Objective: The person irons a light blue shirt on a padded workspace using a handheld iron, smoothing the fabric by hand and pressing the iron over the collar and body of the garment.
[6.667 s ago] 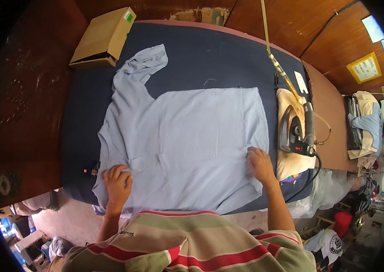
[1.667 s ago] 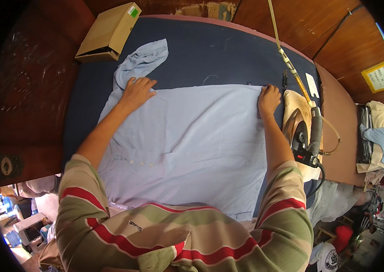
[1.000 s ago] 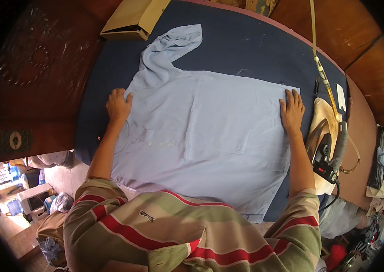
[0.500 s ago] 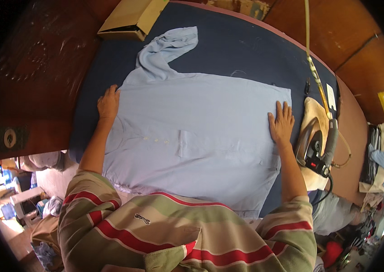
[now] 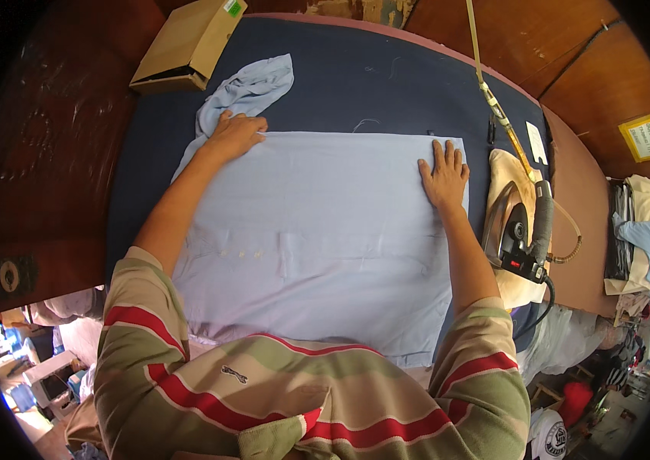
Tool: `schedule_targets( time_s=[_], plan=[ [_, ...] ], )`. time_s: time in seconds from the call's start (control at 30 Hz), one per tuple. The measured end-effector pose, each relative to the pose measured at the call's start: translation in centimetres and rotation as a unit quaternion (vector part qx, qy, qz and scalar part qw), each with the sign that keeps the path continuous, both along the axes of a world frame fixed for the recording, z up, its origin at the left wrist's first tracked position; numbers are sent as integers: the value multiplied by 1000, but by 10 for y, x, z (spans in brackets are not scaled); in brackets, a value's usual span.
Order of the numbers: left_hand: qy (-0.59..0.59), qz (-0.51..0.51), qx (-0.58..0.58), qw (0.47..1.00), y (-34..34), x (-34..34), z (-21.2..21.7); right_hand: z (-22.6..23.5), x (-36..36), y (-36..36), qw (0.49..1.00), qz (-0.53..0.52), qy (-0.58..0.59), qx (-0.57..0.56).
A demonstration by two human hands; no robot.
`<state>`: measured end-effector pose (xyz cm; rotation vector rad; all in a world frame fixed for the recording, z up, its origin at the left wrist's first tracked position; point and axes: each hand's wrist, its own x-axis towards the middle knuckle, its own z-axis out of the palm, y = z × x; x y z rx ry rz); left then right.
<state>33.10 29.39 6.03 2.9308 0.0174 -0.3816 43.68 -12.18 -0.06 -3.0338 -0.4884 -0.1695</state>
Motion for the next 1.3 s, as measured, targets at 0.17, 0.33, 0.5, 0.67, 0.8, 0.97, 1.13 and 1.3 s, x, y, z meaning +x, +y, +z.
schedule_targets(
  time_s=[0.17, 0.33, 0.5, 0.67, 0.8, 0.97, 1.13, 1.3],
  plan=[
    [-168, 47, 39, 984, -15, -9, -12, 3, 7, -3, 999, 1, 31, 9],
    [-229, 114, 2, 967, -64, -57, -52, 7, -8, -14, 1000, 6, 6, -8],
    [-181, 124, 56, 974, -66, -69, -47, 20, -9, -28, 997, 42, 69, 21],
    [-141, 126, 50, 981, -86, -104, -47, 14, -86, -46, 998, 60, 33, 3],
    [-155, 127, 52, 978, -86, -104, -49, 14, -81, -49, 999, 19, 29, -1],
    [-172, 118, 43, 977, -86, -109, -43, 82, -76, -57, 992, 83, -81, -44],
    [-226, -97, -76, 966, -160, -123, -32, 159, -38, -149, 959, -246, -63, -127],
    [-145, -205, -81, 965, -215, -148, -38, 152, -10, -184, 940, -253, 148, 174]
  ],
)
